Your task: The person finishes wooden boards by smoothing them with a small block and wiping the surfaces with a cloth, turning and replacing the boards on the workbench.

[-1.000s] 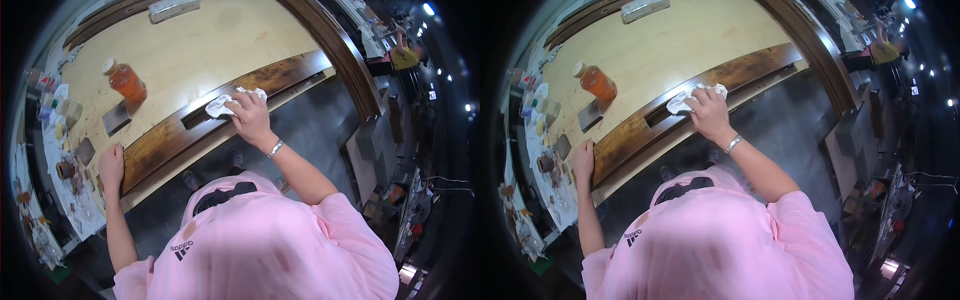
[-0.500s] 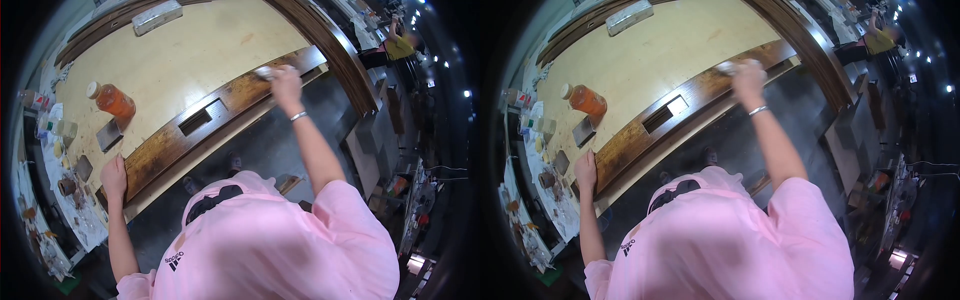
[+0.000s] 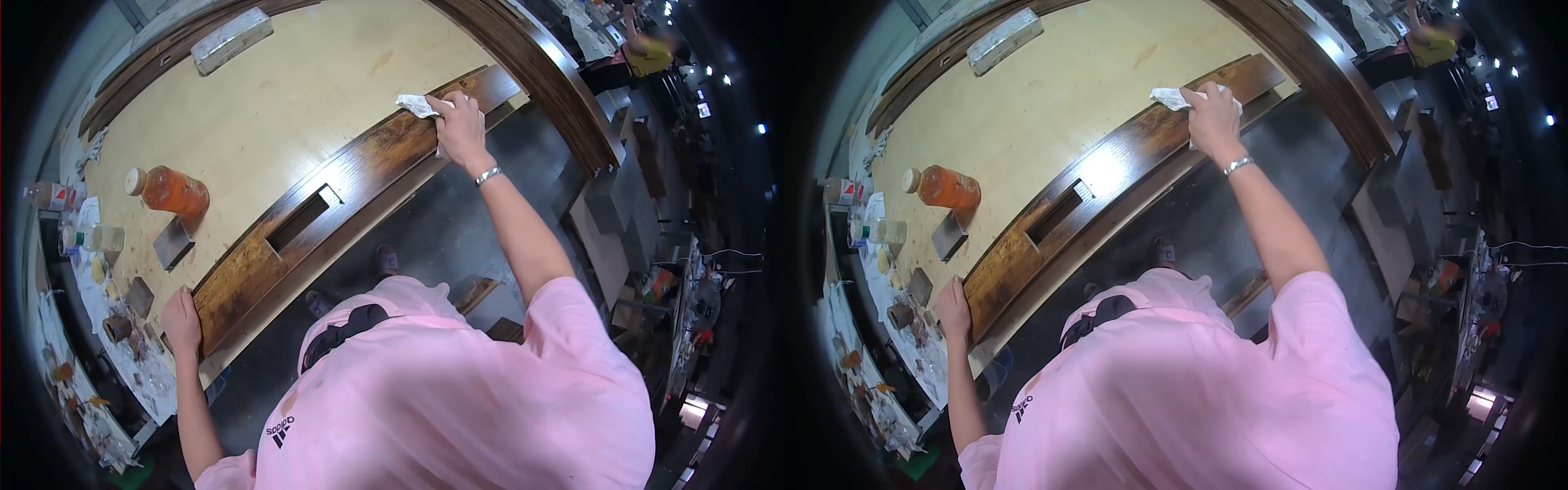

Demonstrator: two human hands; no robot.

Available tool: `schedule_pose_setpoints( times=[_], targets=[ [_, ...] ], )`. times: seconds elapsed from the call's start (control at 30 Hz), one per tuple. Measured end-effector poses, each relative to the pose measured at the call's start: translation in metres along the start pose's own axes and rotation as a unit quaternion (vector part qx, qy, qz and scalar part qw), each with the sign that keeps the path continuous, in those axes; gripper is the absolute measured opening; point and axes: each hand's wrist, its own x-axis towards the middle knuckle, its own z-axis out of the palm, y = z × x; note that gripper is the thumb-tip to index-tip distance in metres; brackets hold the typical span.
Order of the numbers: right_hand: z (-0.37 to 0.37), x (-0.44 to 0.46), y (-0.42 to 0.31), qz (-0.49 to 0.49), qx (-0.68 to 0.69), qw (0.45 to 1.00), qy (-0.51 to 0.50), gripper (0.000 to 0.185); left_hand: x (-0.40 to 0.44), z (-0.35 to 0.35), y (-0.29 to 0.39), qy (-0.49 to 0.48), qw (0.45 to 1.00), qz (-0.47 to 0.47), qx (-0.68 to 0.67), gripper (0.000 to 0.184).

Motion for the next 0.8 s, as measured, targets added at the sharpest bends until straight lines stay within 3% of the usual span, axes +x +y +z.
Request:
schedule_pose_setpoints(
  times=[0.03,0.1,0.13,0.17,0.23,0.33,0.53,0.8],
  targets=[
    [-0.004,0.005,-0.001,0.003,-0.008,1.0,-0.005,0.028,0.001,0.001,0.0,0.004,1.0,0.001,0.006,0.041],
    [0.007,-0.014,-0.048,-0.106,0.046,0.993,0.03,0.031,0.003,0.002,0.003,0.002,1.0,-0.005,0.011,0.04],
    [0.004,-0.02,-0.07,-0.136,0.094,0.986,-0.02,0.039,0.004,0.0,0.006,-0.003,1.0,-0.014,0.012,0.04],
    [0.013,-0.019,-0.068,-0.145,0.128,0.981,0.004,0.041,0.002,-0.002,0.007,-0.01,1.0,-0.022,0.014,0.04],
    [0.013,-0.007,-0.051,-0.079,0.174,0.98,-0.051,0.045,0.002,-0.003,0.011,0.0,1.0,-0.022,0.002,0.039],
    [-0.006,0.0,-0.054,-0.07,0.102,0.988,-0.09,0.049,0.002,-0.004,0.011,0.005,1.0,-0.023,0.003,0.039],
    [0.001,0.001,-0.059,-0.044,0.134,0.983,-0.12,0.055,0.001,-0.001,0.009,0.012,0.999,-0.029,0.009,0.04],
    [0.004,-0.04,-0.079,-0.182,0.117,0.975,0.047,0.034,0.002,-0.003,0.013,0.012,0.999,-0.039,0.0,0.041]
  ],
)
